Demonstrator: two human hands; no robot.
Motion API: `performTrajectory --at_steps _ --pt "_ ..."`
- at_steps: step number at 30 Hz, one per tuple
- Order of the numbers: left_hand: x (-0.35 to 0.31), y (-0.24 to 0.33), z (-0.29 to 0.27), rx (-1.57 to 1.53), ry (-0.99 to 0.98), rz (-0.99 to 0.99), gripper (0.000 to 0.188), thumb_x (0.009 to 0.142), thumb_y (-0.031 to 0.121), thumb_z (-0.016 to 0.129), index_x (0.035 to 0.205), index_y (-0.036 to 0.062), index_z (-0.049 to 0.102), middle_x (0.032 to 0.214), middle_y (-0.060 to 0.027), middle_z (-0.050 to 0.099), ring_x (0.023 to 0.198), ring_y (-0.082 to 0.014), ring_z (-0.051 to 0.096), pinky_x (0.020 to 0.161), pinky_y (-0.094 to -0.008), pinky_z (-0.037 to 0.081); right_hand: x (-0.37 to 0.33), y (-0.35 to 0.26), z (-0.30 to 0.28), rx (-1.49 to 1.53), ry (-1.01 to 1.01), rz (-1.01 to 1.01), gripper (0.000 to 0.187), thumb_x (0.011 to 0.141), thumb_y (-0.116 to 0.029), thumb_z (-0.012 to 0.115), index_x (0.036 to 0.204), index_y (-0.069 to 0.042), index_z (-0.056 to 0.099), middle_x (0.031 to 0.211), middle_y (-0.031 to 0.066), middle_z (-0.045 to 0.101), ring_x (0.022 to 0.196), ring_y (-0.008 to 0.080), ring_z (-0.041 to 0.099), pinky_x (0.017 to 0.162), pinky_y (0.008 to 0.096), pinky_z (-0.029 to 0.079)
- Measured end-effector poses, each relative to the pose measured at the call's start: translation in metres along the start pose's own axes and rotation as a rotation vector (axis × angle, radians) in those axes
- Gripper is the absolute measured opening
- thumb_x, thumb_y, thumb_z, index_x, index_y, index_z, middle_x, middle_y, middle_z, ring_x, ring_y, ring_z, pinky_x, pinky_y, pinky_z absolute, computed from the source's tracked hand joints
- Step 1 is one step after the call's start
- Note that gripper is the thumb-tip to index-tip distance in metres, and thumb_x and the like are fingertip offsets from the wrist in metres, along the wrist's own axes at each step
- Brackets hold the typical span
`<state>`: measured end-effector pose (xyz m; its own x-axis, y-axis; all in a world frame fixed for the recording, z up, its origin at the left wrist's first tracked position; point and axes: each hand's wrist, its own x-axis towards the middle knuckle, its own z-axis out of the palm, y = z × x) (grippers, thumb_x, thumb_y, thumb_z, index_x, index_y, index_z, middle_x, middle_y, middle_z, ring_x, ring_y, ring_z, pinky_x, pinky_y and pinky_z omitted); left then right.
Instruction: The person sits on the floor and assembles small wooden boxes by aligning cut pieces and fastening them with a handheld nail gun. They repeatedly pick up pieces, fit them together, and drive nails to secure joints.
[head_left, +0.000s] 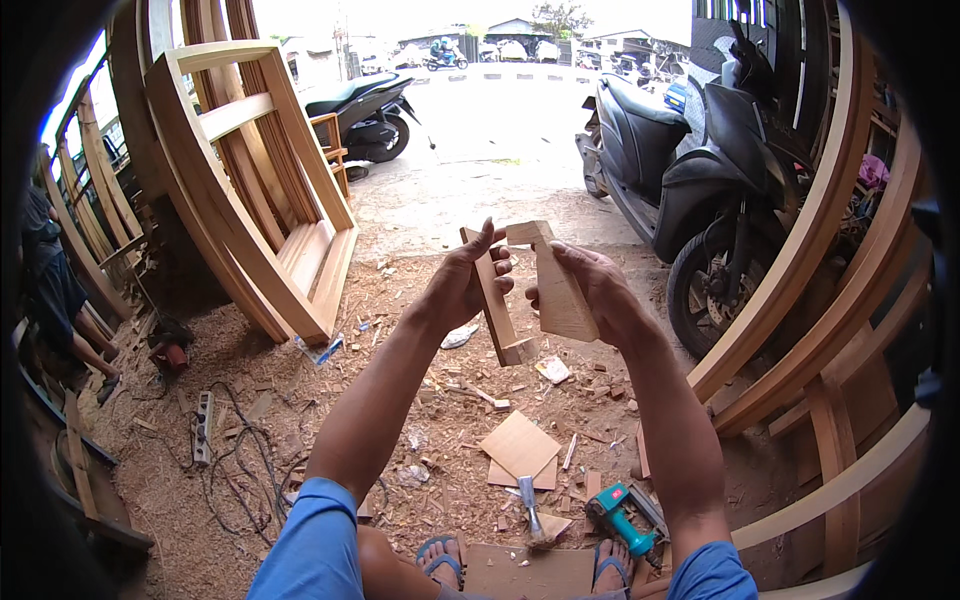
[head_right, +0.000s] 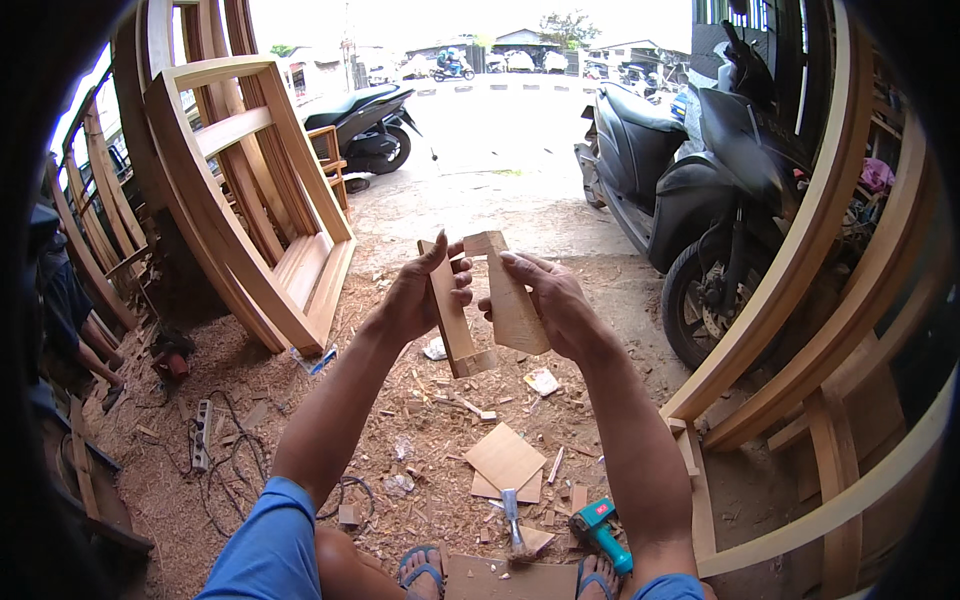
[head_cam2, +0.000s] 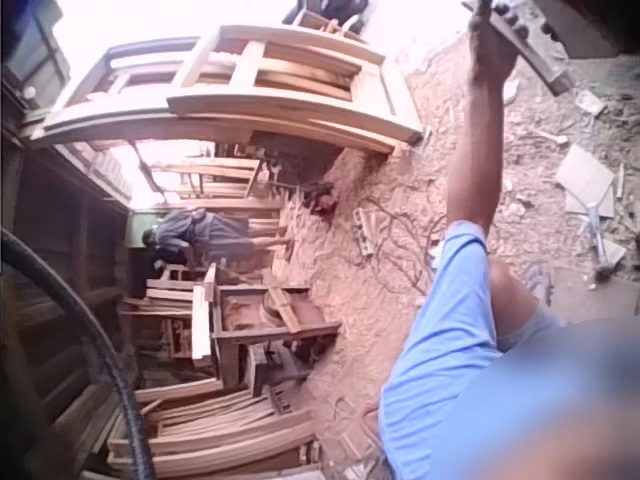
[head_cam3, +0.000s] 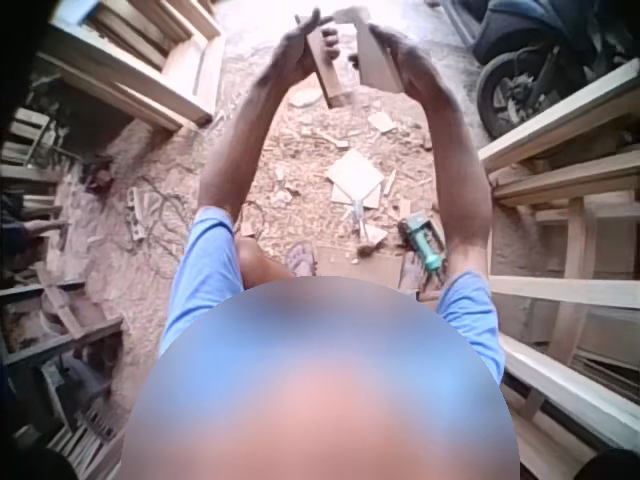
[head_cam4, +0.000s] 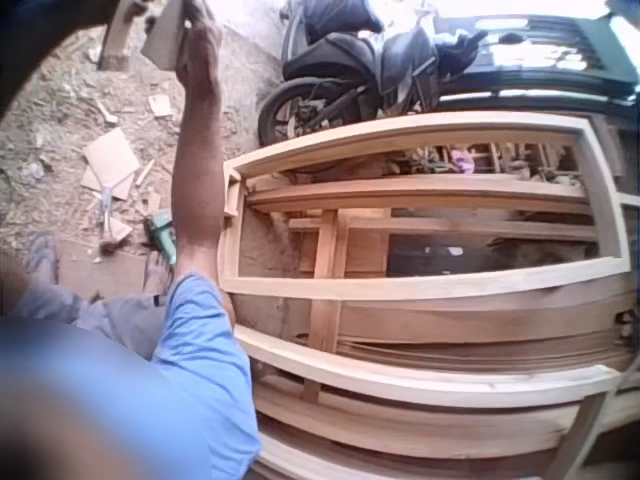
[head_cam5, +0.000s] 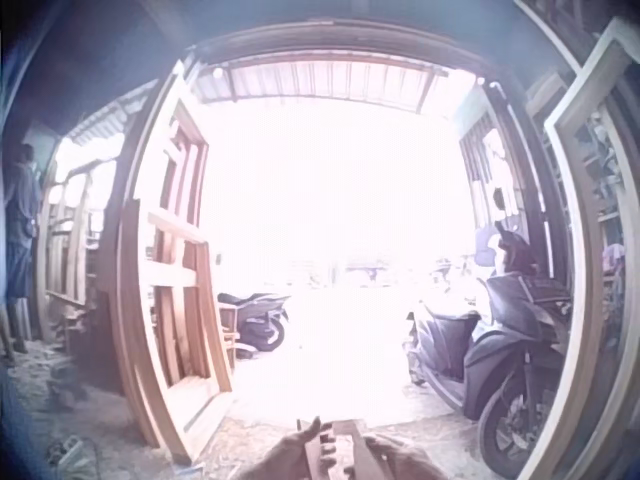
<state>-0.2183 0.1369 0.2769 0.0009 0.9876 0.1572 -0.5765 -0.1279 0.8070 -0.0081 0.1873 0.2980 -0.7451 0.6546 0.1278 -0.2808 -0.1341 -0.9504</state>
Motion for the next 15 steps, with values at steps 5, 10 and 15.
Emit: performTrajectory --at_steps 5,10,15 --pt "0.004 0.012 0.030 -0.186 -0.477 0.247 0.101 0.078 0.078 0.049 0.150 0.0104 0.028 0.090 -0.0021 0.052 0.080 -0.0127 0.050 0.074 -0.0306 0.047 -0.055 -0.069 -0.035 -0.354 0.035 -0.258 0.046 0.097 -0.029 0.061 0.130 0.002 0.056 0.098 0.0090 0.066 0.084 0.0158 0.066 0.072 0.0273 0.053" --pt "-0.009 0.008 0.034 -0.166 -0.582 0.218 0.115 0.067 0.088 0.043 0.152 0.0120 0.025 0.086 -0.0009 0.051 0.075 -0.0125 0.046 0.070 -0.0311 0.045 -0.101 -0.077 -0.051 -0.649 -0.044 -0.236 0.046 0.090 -0.020 0.071 0.130 0.000 0.059 0.099 0.0076 0.069 0.086 0.0077 0.061 0.075 0.0236 0.050" --pt "-0.021 0.024 0.047 0.180 -0.414 0.303 0.095 0.090 0.069 0.048 0.153 0.0044 0.021 0.094 -0.0026 0.050 0.080 -0.0124 0.044 0.073 -0.0285 0.040 -0.111 -0.070 -0.030 -1.126 0.124 -0.492 0.052 0.084 -0.020 0.076 0.131 -0.003 0.059 0.107 0.0173 0.070 0.097 0.0195 0.067 0.087 0.0329 0.052"
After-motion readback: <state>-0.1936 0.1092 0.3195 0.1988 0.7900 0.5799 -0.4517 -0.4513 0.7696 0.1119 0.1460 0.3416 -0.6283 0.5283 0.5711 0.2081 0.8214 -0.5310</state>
